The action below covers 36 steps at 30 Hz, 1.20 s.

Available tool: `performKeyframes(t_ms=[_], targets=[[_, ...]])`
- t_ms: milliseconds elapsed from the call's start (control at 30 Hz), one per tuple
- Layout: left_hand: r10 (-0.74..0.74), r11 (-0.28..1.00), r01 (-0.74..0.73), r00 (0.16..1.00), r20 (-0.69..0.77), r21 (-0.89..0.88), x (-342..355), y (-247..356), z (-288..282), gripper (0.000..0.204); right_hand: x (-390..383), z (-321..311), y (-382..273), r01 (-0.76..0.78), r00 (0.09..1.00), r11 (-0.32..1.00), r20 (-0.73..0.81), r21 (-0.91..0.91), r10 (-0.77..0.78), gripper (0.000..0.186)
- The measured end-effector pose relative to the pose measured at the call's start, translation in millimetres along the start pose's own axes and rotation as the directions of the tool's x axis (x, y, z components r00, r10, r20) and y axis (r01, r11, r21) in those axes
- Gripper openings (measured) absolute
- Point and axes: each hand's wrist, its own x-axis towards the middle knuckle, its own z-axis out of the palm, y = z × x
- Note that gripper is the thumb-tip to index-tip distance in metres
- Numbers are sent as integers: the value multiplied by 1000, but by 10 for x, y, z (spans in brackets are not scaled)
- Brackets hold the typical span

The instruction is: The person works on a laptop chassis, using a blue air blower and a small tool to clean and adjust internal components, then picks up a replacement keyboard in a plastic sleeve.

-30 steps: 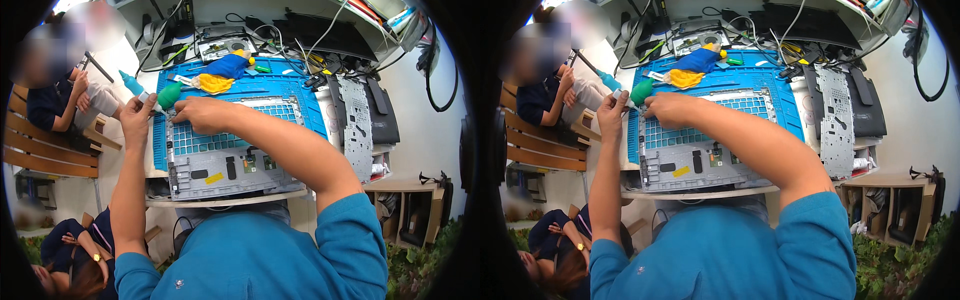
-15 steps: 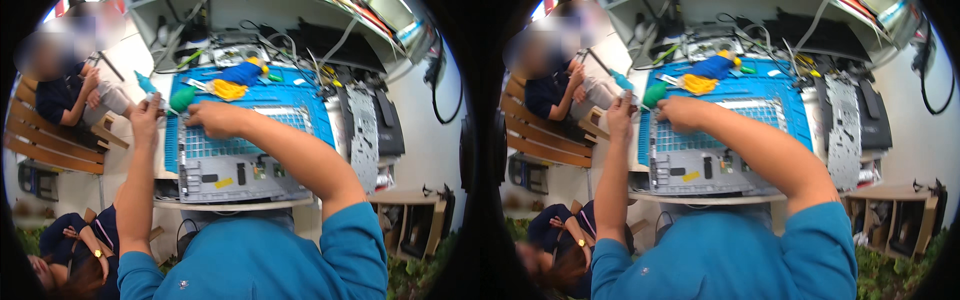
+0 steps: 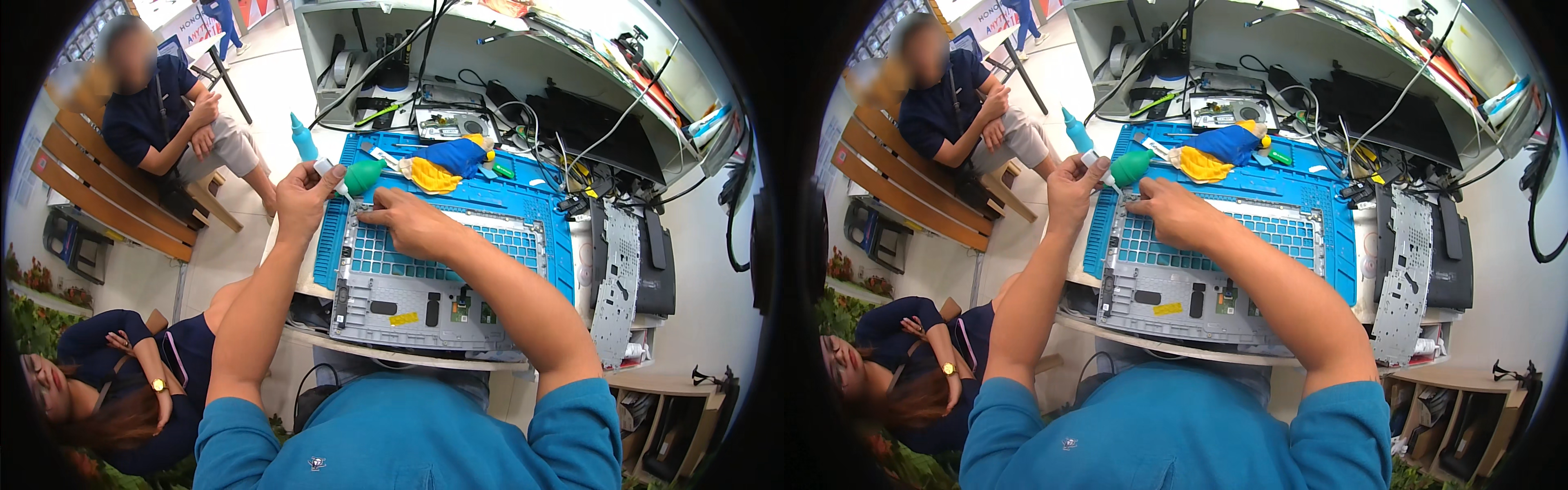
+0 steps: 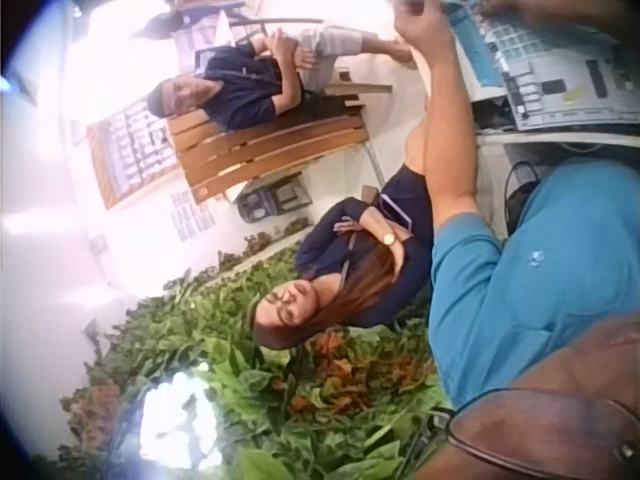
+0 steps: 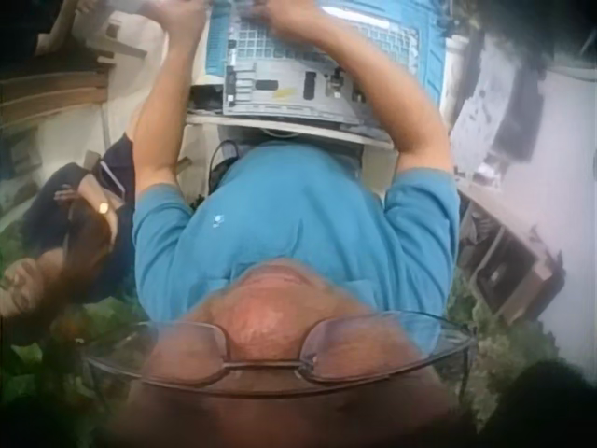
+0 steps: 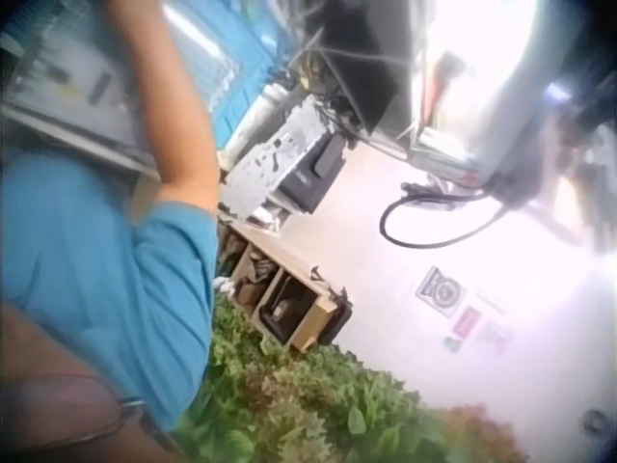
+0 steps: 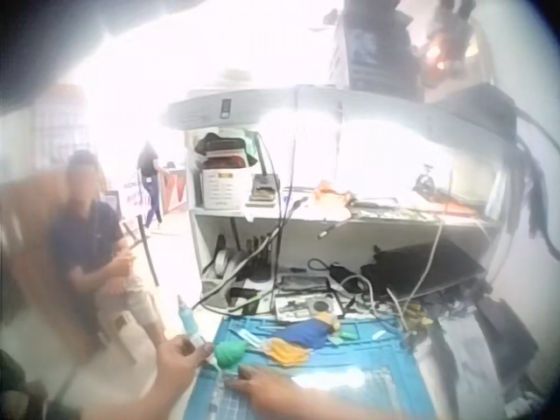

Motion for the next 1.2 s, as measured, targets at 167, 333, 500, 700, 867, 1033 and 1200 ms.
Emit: performKeyframes(t_ms=[167, 333, 500, 700, 867, 1033, 1200], targets=[[64, 998, -64, 997, 34, 8, -13, -57, 0, 42, 25, 16, -1, -7, 1000, 1000, 18, 6, 7, 59], [81, 996, -83, 996, 47, 27, -19, -48, 43, 40, 21, 13, 28, -24, 999, 1000, 38, 2, 24, 61], [80, 996, -81, 996, 46, 38, -39, -13, 42, 38, 29, 6, 8, -32, 999, 999, 45, 9, 31, 60], [88, 993, -92, 995, 50, 71, -26, -39, 22, 39, 28, 2, 9, -27, 999, 999, 35, 16, 27, 60], [101, 993, -104, 993, 58, 47, -11, -53, 29, 40, 34, 17, 36, -20, 999, 1000, 36, 15, 19, 60], [99, 993, -104, 993, 70, 63, -7, -71, 11, 40, 41, 22, 36, -18, 999, 1000, 33, 17, 17, 60], [69, 992, -79, 992, 103, 96, 1, -66, -22, 38, 32, 20, 35, -15, 1000, 1000, 21, 25, 14, 60]])
